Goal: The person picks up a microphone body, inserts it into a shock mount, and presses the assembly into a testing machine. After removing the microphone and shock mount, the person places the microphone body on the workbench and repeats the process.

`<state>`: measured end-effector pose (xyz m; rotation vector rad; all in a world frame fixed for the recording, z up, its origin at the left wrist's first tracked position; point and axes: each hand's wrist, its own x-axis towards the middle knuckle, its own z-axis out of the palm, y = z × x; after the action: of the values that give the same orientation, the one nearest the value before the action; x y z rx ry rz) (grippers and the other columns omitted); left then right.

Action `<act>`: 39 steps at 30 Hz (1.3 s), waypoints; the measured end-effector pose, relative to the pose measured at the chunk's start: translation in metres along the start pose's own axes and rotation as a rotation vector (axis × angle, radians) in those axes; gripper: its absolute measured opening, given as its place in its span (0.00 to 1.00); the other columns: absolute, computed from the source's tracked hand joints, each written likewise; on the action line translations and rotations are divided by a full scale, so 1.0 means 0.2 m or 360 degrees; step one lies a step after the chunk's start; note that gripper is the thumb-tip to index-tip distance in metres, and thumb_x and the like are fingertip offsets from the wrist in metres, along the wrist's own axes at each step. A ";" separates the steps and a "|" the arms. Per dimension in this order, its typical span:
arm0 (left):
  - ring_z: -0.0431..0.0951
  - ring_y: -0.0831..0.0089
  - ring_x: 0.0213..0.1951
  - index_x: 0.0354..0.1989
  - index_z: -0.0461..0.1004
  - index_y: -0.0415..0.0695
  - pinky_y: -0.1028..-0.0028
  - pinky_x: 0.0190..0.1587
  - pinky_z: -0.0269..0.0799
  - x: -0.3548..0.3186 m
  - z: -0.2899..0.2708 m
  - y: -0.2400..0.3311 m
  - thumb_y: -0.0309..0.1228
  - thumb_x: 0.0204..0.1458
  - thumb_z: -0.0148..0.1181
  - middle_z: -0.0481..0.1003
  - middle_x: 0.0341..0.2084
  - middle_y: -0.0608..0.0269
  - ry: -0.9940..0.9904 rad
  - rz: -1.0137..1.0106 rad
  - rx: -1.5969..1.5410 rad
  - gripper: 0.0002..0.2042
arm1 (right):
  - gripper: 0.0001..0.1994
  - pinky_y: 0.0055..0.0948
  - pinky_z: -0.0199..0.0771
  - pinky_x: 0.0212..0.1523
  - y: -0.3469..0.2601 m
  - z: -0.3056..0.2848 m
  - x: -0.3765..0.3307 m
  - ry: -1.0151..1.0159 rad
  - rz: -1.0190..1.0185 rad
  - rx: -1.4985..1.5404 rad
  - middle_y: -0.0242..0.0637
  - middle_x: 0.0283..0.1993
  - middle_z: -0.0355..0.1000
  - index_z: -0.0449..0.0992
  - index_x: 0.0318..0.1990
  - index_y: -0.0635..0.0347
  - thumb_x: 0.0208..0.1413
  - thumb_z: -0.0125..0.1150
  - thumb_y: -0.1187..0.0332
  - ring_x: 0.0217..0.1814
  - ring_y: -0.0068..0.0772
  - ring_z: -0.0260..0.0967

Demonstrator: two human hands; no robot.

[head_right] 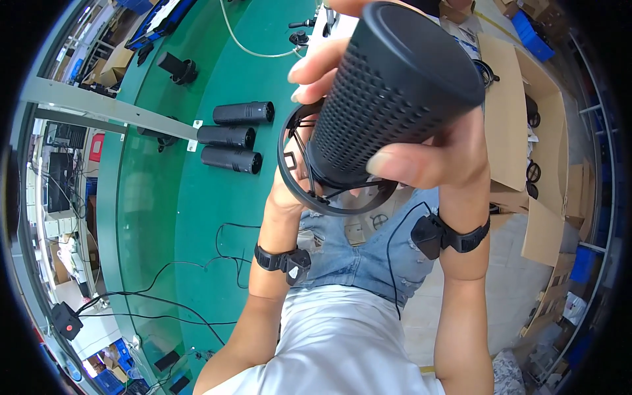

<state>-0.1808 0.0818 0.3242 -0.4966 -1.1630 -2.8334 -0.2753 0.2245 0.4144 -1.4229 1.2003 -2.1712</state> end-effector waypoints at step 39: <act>0.76 0.72 0.34 0.64 0.55 0.41 0.74 0.31 0.73 -0.23 0.02 -0.12 0.51 0.63 0.35 0.73 0.45 0.57 0.0617 -0.0532 -0.0450 0.29 | 0.43 0.30 0.73 0.48 0.06 0.12 -0.06 0.0496 0.0480 -0.0486 0.45 0.43 0.72 0.57 0.61 0.70 0.42 0.70 0.52 0.45 0.32 0.71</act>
<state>-0.1389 0.0981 0.2969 0.2665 -0.8435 -3.1860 -0.2522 0.2129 0.4026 -0.9377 1.7925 -2.1100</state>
